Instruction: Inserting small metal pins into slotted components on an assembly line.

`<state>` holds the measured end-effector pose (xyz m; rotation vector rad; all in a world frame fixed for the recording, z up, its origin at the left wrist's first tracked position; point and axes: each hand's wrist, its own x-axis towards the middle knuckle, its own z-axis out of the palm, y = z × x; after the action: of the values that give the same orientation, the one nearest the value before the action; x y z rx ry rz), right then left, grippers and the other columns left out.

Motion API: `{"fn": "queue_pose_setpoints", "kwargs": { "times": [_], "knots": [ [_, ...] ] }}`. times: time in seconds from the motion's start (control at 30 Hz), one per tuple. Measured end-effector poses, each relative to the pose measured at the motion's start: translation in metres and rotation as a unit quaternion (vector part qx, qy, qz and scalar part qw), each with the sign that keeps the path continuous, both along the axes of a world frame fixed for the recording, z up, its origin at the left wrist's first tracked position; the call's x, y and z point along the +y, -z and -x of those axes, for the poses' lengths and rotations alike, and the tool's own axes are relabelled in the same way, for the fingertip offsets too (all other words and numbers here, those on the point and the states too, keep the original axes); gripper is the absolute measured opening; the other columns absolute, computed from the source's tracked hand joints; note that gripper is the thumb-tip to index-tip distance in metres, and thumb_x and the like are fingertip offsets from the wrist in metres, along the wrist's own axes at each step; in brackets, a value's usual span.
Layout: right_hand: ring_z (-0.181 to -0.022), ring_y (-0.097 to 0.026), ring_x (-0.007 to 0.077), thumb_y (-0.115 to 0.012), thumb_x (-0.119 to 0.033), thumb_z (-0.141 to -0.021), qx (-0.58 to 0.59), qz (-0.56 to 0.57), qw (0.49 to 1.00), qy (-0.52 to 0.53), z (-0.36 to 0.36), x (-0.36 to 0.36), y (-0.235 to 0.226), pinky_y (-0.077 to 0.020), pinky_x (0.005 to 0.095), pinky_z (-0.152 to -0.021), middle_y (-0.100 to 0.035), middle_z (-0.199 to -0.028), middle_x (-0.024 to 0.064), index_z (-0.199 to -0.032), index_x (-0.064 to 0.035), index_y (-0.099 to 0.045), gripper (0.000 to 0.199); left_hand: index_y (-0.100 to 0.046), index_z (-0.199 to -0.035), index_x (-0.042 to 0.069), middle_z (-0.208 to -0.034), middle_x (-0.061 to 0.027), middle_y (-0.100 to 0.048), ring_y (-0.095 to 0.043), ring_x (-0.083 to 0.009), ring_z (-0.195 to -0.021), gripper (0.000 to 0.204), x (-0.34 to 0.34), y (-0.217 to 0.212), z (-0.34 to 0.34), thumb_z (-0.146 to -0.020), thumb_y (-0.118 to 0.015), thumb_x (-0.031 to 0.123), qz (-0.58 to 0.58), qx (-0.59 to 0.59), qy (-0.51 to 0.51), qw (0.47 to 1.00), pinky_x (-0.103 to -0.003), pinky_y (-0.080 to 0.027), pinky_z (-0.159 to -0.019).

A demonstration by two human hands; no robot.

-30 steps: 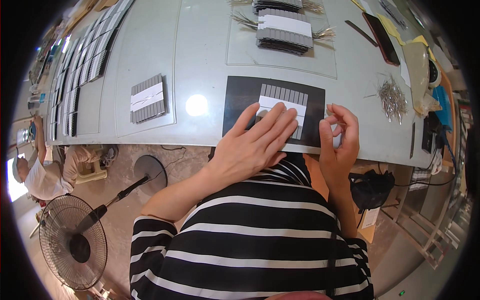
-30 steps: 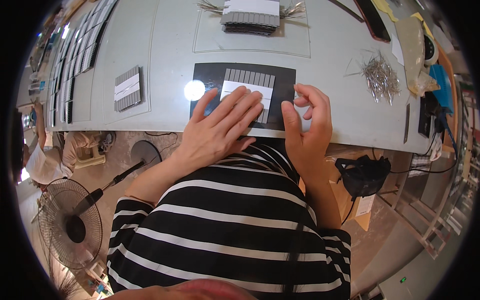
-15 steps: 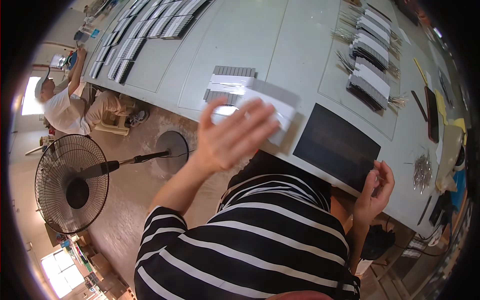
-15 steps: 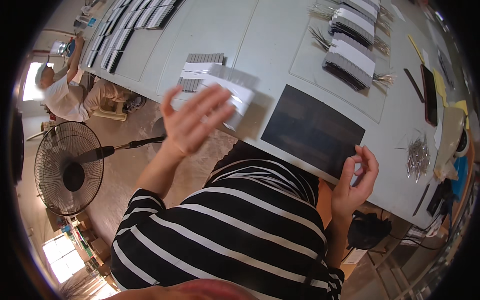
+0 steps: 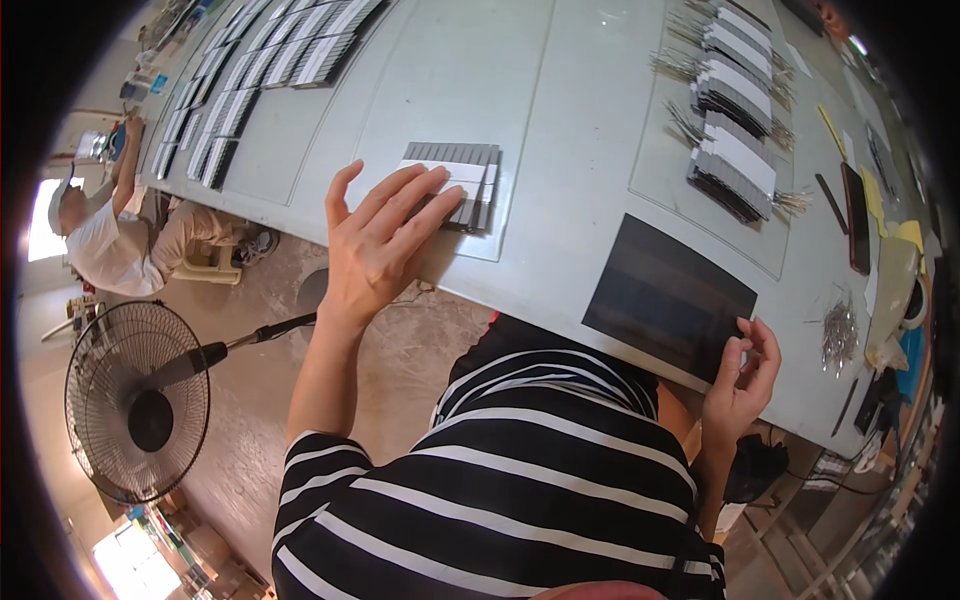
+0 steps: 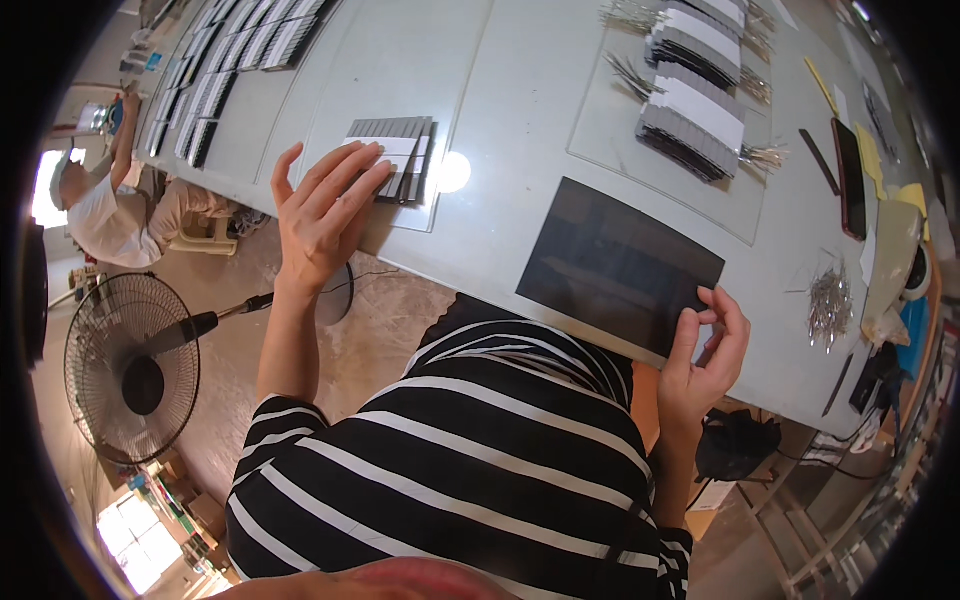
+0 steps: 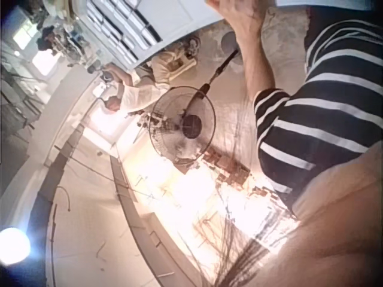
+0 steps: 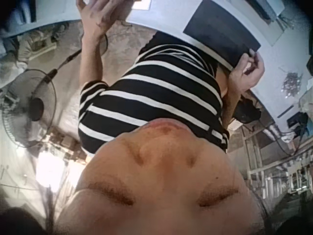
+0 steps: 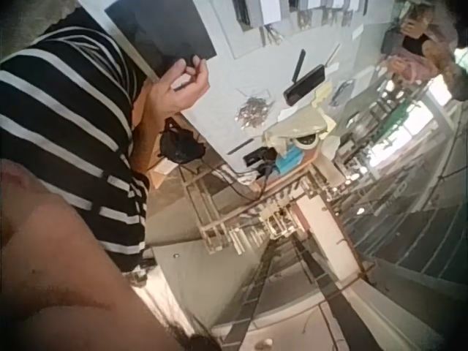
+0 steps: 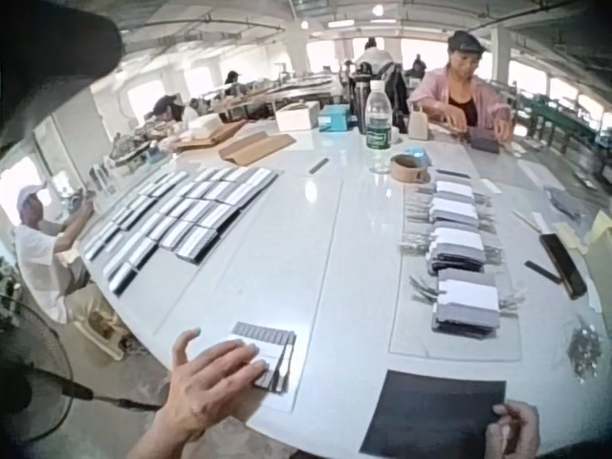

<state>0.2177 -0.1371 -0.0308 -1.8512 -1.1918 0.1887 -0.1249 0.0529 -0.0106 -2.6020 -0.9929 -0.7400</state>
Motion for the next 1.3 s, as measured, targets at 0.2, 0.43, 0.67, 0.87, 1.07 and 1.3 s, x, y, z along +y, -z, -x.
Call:
{"fn": "queue_pose_setpoints", "kwargs": {
  "times": [0.2, 0.43, 0.67, 0.87, 1.07, 1.3],
  "knots": [
    [-0.087, -0.051, 0.0108, -0.066, -0.007, -0.094, 0.044, -0.015, 0.998, -0.037, 0.005, 0.004, -0.001, -0.0374, 0.0231, -0.071, -0.064, -0.111, 0.0051, -0.126, -0.0004, -0.058, 0.033, -0.068, -0.122, 0.014, -0.127, -0.0039, -0.066, -0.06, -0.0256, -0.12, 0.051, -0.008, -0.01, 0.009, -0.077, -0.074, 0.038, 0.073, -0.003, -0.031, 0.997, -0.051, -0.028, -0.11],
    [-0.086, -0.05, 0.0106, -0.068, -0.012, -0.095, 0.027, 0.01, 1.0, -0.006, -0.001, -0.002, -0.003, -0.0364, 0.0234, -0.07, -0.065, -0.112, 0.0036, -0.125, -0.0008, -0.058, 0.033, -0.044, -0.148, 0.011, -0.145, -0.0199, -0.046, -0.04, -0.0386, -0.135, 0.093, -0.007, -0.005, -0.043, -0.07, -0.08, 0.049, 0.142, -0.072, -0.186, 0.97, -0.053, -0.035, -0.103],
    [-0.085, -0.053, 0.0163, -0.068, -0.001, -0.089, 0.018, 0.006, 1.0, -0.018, 0.003, -0.001, -0.006, -0.0428, 0.0275, -0.073, -0.064, -0.109, 0.008, -0.122, -0.0002, -0.059, 0.034, -0.042, -0.149, 0.009, -0.146, -0.0202, -0.046, -0.044, -0.0369, -0.134, 0.081, -0.005, -0.011, -0.05, -0.076, -0.076, 0.018, 0.169, -0.117, -0.172, 0.963, -0.046, -0.039, -0.109],
    [-0.082, -0.056, 0.0171, -0.069, -0.002, -0.089, 0.012, -0.011, 0.998, -0.055, 0.003, 0.005, -0.018, -0.0428, 0.0268, -0.07, -0.066, -0.107, 0.0086, -0.12, -0.0005, -0.06, 0.033, -0.045, -0.147, 0.008, -0.143, -0.0237, -0.047, -0.046, -0.0417, -0.13, 0.081, -0.01, -0.019, -0.046, -0.074, -0.079, 0.018, 0.17, -0.107, -0.178, 0.963, -0.05, -0.041, -0.105],
    [-0.078, -0.057, 0.0132, -0.07, -0.003, -0.088, -0.012, 0.016, 0.997, -0.073, -0.042, 0.028, -0.04, -0.0433, 0.0253, -0.064, -0.065, -0.096, 0.0054, -0.111, -0.0047, -0.064, 0.023, -0.067, -0.124, 0.011, -0.131, -0.0117, -0.059, -0.052, -0.0328, -0.124, 0.054, 0.01, -0.05, -0.09, -0.074, -0.083, 0.018, 0.108, -0.036, 0.0, 0.994, -0.047, -0.041, -0.101],
    [-0.11, -0.053, 0.0323, -0.072, -0.009, -0.085, -0.314, -0.035, 0.943, -0.101, -0.072, 0.115, -0.071, -0.0453, 0.0408, -0.091, -0.06, -0.12, 0.0104, -0.108, -0.006, -0.07, 0.023, -0.074, -0.09, 0.009, -0.118, -0.0023, -0.065, -0.054, -0.024, -0.117, 0.013, 0.067, -0.05, -0.192, -0.078, -0.077, 0.013, 0.024, -0.037, 0.182, 0.982, -0.047, -0.038, -0.095]
  ]
}}
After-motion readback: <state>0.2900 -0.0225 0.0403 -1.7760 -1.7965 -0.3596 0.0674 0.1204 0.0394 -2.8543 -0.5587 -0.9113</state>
